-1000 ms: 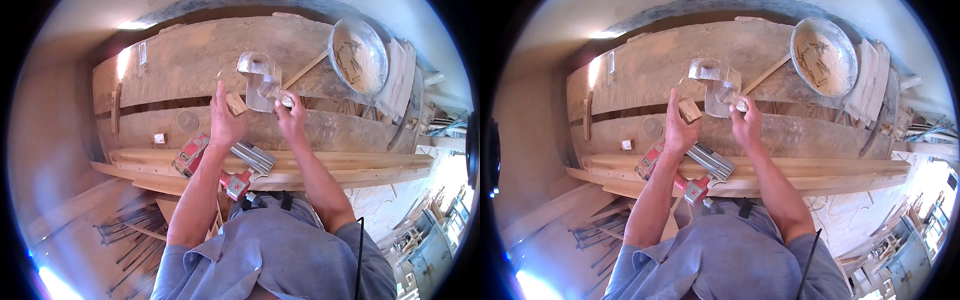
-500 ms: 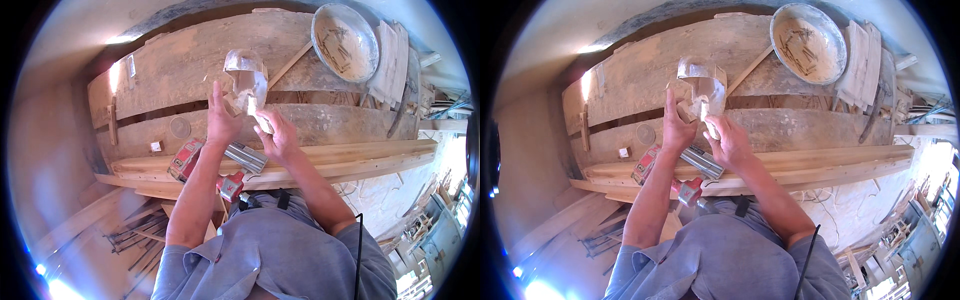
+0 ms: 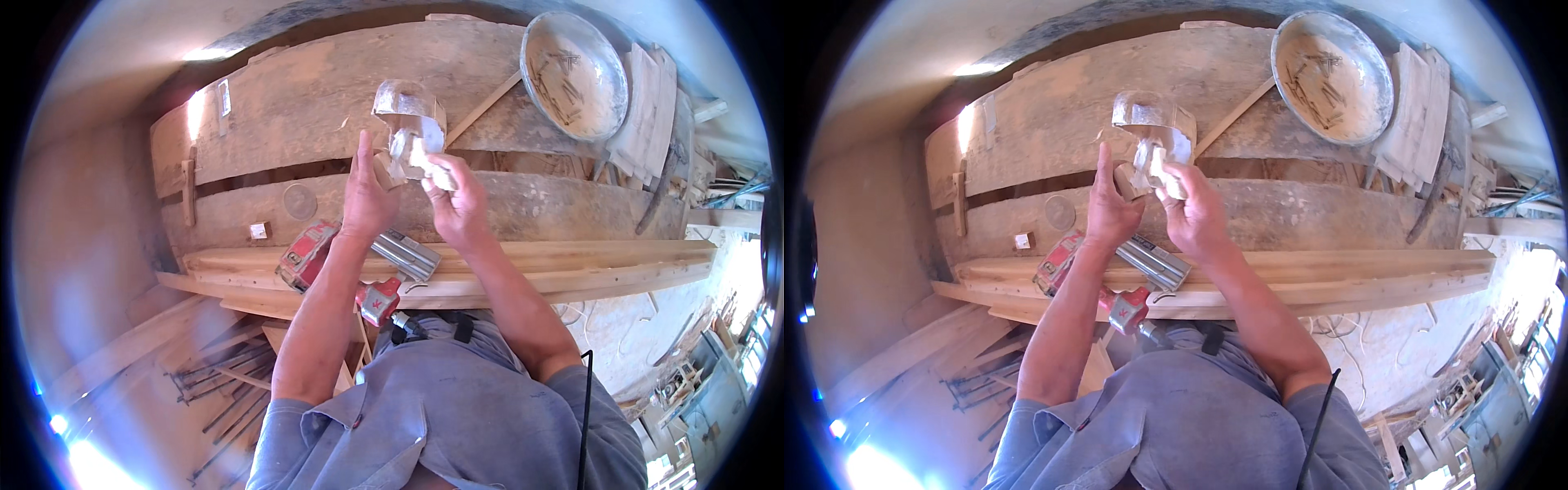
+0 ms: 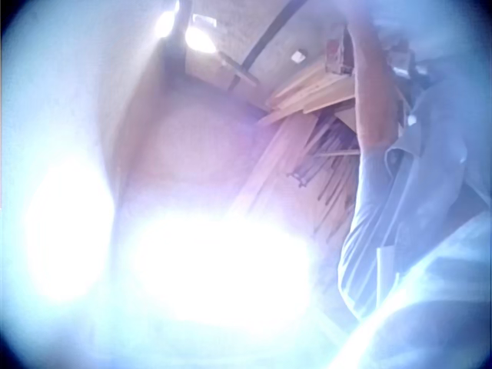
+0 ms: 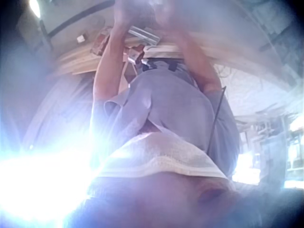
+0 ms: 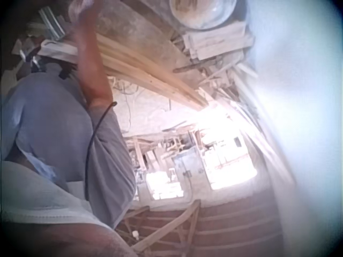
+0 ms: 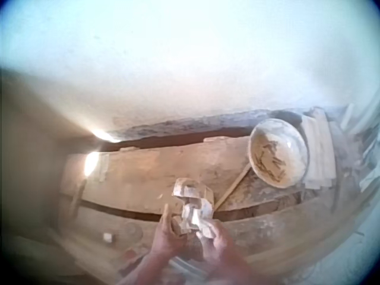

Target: The person assembles a wooden frame by attaching small wooden blocks to a long plank using a nail gun. They pick up blocks, apply glue, position them on the plank, and secure them with nails. The person also uses a hammer to adjust pieces and wipes the wood surface.

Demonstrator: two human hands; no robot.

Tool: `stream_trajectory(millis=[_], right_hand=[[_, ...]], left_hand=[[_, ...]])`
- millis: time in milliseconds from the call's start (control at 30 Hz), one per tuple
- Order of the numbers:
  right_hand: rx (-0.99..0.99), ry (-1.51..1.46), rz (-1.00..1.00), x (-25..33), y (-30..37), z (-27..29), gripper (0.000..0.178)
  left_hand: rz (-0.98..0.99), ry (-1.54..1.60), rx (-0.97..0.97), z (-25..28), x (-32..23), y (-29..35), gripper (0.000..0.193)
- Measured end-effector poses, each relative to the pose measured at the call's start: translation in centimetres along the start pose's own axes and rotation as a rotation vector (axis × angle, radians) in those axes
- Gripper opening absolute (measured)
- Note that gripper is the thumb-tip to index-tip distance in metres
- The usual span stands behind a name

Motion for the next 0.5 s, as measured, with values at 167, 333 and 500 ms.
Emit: stream_trajectory(millis=[167, 333, 500], right_hand=[[-0.02, -0.188, -0.175, -0.4, 1.8, 0.0, 0.028], [-0.005, -0.242, -0.199, 0.1, 3.0, 1.0, 0.03], [-0.244, -0.658, -0.442, 1.1, 2.7, 2.2, 0.032]], left_hand=[[0.014, 0.043, -0.021, -0.3, 0.0, -0.1, 0.11], [0.12, 0.154, 0.006, 0.5, -1.1, -0.4, 0.112], [0.143, 0.154, 0.0, 0.0, -0.8, -0.7, 0.114]])
Point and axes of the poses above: each hand's wrist, its own y-axis away from the middle knuckle, its own z-axis out of the back of the hand, x = y × z, the point moved 1 cm from there along -y, towards the middle knuckle, and after that the axes turned 7 degrees about -y, right-handed, at the moved point
